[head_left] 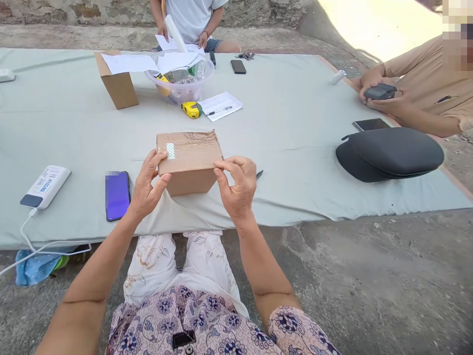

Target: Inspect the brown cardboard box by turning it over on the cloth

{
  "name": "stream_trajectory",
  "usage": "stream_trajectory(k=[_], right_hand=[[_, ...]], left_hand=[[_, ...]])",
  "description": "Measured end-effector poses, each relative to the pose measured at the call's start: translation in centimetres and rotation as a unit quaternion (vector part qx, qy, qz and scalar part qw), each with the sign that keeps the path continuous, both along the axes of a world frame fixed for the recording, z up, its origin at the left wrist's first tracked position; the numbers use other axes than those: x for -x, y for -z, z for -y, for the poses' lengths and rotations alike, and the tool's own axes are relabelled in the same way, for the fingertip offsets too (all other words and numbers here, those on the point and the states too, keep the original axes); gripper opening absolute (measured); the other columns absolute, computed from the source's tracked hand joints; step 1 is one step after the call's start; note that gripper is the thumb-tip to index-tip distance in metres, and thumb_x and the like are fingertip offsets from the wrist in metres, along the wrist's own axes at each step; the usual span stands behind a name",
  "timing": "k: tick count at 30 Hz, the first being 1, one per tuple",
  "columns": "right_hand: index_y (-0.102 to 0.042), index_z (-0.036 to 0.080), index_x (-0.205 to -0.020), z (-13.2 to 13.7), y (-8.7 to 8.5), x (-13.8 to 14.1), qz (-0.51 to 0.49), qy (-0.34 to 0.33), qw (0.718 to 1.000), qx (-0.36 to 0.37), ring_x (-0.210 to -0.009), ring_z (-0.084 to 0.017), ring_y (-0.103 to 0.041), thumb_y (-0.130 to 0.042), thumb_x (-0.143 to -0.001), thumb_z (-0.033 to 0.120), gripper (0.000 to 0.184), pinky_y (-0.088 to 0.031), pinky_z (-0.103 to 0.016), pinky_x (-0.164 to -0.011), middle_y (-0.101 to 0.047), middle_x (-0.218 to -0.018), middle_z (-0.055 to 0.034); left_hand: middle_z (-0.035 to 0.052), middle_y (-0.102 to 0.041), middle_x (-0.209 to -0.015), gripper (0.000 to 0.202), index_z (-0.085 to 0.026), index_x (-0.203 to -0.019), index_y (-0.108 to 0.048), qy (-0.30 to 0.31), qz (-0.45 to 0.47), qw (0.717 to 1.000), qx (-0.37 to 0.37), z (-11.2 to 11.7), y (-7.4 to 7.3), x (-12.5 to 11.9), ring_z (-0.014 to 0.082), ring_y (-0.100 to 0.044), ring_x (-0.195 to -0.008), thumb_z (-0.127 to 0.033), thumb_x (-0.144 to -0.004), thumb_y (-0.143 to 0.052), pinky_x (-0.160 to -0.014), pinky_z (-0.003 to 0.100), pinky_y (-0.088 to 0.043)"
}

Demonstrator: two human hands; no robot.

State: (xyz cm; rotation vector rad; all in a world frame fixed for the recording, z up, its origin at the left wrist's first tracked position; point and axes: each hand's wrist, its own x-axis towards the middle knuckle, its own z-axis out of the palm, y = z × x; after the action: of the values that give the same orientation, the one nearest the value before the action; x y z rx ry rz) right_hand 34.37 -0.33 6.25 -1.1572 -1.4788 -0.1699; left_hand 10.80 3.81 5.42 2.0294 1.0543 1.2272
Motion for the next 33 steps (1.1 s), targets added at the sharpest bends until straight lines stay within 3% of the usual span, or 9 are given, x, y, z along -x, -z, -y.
stream_trajectory(k=[3, 7, 9, 15, 19, 23, 27, 30, 33], right_hand=[[-0.069, 0.027, -0.103, -0.7, 0.8, -0.1, -0.008, -0.029, 0.999, -0.020, -0.093, -0.017, -0.060, -0.061, -0.096, 0.021, 0.012, -0.053, -0.035, -0.082, -0.058, -0.097, -0.0043], [-0.066, 0.027, -0.104, -1.2, 1.7, -0.2, 0.007, -0.037, 0.998, -0.053, -0.091, -0.017, -0.058, -0.059, -0.098, 0.024, 0.011, -0.053, -0.035, -0.080, -0.055, -0.095, -0.0038], [-0.065, 0.027, -0.106, -1.6, 2.1, -0.3, 0.005, -0.047, 0.997, -0.068, -0.091, -0.017, -0.057, -0.057, -0.099, 0.024, 0.011, -0.053, -0.035, -0.080, -0.054, -0.095, -0.0035], [-0.061, 0.027, -0.105, -2.5, 3.0, 0.3, -0.028, -0.036, 0.997, -0.069, -0.094, -0.018, -0.057, -0.051, -0.100, 0.027, 0.012, -0.055, -0.036, -0.077, -0.051, -0.093, -0.0042], [-0.062, 0.025, -0.103, -1.6, 2.5, 1.3, -0.051, -0.020, 0.998, -0.041, -0.095, -0.018, -0.058, -0.052, -0.099, 0.025, 0.011, -0.056, -0.031, -0.068, -0.052, -0.094, -0.0056], [-0.067, 0.024, -0.101, -0.3, 1.4, 2.5, -0.044, -0.062, 0.997, -0.019, -0.088, -0.016, -0.057, -0.062, -0.095, 0.020, 0.009, -0.056, -0.030, -0.071, -0.054, -0.090, -0.0037], [-0.068, 0.023, -0.109, 0.5, 0.9, 4.1, -0.020, -0.108, 0.994, -0.018, -0.079, -0.014, -0.059, -0.061, -0.094, 0.014, 0.019, -0.055, -0.027, -0.068, -0.060, -0.084, -0.0019], [-0.068, 0.022, -0.120, 0.6, 1.0, 5.2, 0.006, -0.112, 0.994, -0.016, -0.082, -0.015, -0.061, -0.057, -0.095, 0.014, 0.028, -0.055, -0.027, -0.072, -0.061, -0.087, -0.0036], [-0.066, 0.023, -0.127, 0.6, 1.1, 5.8, 0.015, -0.108, 0.994, -0.009, -0.086, -0.016, -0.063, -0.053, -0.096, 0.014, 0.034, -0.056, -0.028, -0.076, -0.064, -0.092, -0.0057]], left_hand=[[0.0118, -0.043, -0.159, 0.048, -0.031, -0.144, -0.050, 0.005, -0.031, 0.999, -0.020, -0.4, -0.1, 0.3, 0.0289, -0.040, -0.150, -0.051, -0.100, -0.048, -0.113, 0.043, -0.048], [0.0145, -0.048, -0.153, 0.049, -0.028, -0.146, -0.046, 0.006, -0.056, 0.989, -0.137, -1.0, 0.3, 0.6, 0.0281, -0.041, -0.148, -0.050, -0.102, -0.043, -0.121, 0.049, -0.039], [0.0149, -0.048, -0.151, 0.050, -0.028, -0.146, -0.047, 0.012, -0.073, 0.985, -0.158, -1.4, 0.6, 0.7, 0.0284, -0.043, -0.146, -0.051, -0.101, -0.044, -0.120, 0.050, -0.039], [0.0135, -0.047, -0.153, 0.049, -0.029, -0.144, -0.047, -0.018, -0.024, 0.994, -0.105, -0.9, 1.0, -0.5, 0.0285, -0.042, -0.147, -0.053, -0.102, -0.040, -0.120, 0.050, -0.038], [0.0116, -0.050, -0.151, 0.042, -0.028, -0.137, -0.054, -0.044, 0.024, 0.997, -0.065, -0.1, 0.9, -1.3, 0.0259, -0.045, -0.146, -0.050, -0.103, -0.041, -0.119, 0.045, -0.040], [0.0079, -0.063, -0.135, 0.037, -0.027, -0.128, -0.061, -0.091, 0.041, 0.992, -0.071, -0.7, 0.0, -1.1, 0.0218, -0.052, -0.139, -0.045, -0.105, -0.039, -0.119, 0.041, -0.040], [0.0079, -0.065, -0.130, 0.037, -0.026, -0.127, -0.064, -0.156, 0.017, 0.984, -0.083, -2.0, -0.5, -0.6, 0.0199, -0.057, -0.129, -0.042, -0.105, -0.040, -0.115, 0.038, -0.044], [0.0094, -0.064, -0.134, 0.041, -0.027, -0.138, -0.058, -0.192, -0.001, 0.979, -0.076, -2.4, -0.2, -0.3, 0.0206, -0.060, -0.125, -0.042, -0.104, -0.041, -0.108, 0.039, -0.049], [0.0119, -0.052, -0.151, 0.054, -0.030, -0.152, -0.043, -0.153, -0.025, 0.986, -0.063, -1.8, 0.3, -0.3, 0.0247, -0.051, -0.139, -0.045, -0.101, -0.048, -0.112, 0.043, -0.048]])
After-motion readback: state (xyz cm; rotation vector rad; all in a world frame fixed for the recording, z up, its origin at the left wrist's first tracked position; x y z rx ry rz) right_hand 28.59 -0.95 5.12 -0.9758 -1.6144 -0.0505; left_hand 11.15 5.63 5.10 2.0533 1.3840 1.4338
